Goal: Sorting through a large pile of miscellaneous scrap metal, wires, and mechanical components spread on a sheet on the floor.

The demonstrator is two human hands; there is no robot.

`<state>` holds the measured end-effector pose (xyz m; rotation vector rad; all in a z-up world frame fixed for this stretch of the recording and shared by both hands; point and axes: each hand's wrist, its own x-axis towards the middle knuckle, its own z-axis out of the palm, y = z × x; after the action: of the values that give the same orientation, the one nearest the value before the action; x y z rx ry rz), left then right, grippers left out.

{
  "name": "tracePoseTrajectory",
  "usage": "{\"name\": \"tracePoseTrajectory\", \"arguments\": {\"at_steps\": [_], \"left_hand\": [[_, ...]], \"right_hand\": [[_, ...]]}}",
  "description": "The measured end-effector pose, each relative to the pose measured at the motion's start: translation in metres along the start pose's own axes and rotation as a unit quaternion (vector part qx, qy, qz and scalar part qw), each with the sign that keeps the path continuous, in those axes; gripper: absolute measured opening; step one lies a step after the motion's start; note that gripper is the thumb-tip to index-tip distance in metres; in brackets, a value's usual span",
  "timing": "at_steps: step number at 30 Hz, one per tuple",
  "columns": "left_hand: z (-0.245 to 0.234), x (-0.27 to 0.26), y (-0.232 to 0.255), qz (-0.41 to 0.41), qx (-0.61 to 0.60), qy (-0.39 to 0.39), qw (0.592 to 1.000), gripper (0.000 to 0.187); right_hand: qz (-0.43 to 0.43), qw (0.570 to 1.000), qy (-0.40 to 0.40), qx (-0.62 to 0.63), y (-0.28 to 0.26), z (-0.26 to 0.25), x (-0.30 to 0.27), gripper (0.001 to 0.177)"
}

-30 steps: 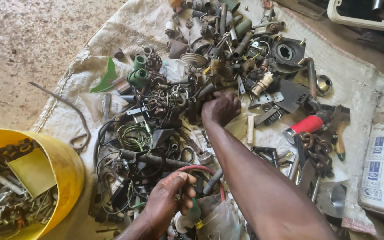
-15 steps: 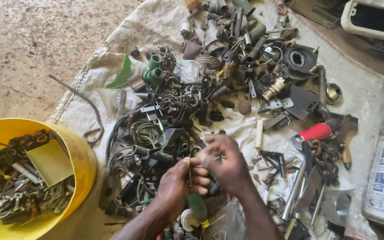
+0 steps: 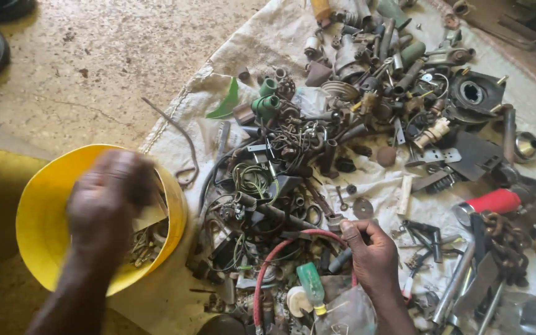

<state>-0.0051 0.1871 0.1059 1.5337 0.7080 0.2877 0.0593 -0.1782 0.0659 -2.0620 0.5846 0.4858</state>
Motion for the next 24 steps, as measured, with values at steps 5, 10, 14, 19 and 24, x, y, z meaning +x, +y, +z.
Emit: {"name": "tracePoseTrajectory", "arguments": {"at_steps": [5, 10, 14, 19, 24], "left_hand": [[-0.037, 0.016, 0.015, -0.056, 0.535, 0.07, 0.84, 0.044], [-0.013, 0.007, 0.02, -0.117, 0.715, -0.006, 0.689, 0.054], [0.017, -0.012, 0.007, 0.052, 0.71, 0.016, 0.703, 0.043], [0.082, -0.025, -0.008, 0.035, 0.497, -0.092, 0.862, 0.031], [0.129, -0.004, -0.056, 0.216, 0.41, -0.106, 0.88, 0.027]], "right_hand": [[-0.157, 0.979, 0.017, -0.126, -0.027, 0.019, 0.03, 0.032], [-0.412, 0.904, 0.003, -0.117, -0.078, 0.068, 0.09, 0.026], [-0.415, 0.87, 0.022, -0.266, -0.077, 0.111, 0.131, 0.042], [-0.44, 0.852, 0.055, -0.277, -0.047, 0.116, 0.14, 0.007], [-0.21, 0.962, -0.117, 0.132, -0.026, 0.057, 0.112, 0.024]]}}
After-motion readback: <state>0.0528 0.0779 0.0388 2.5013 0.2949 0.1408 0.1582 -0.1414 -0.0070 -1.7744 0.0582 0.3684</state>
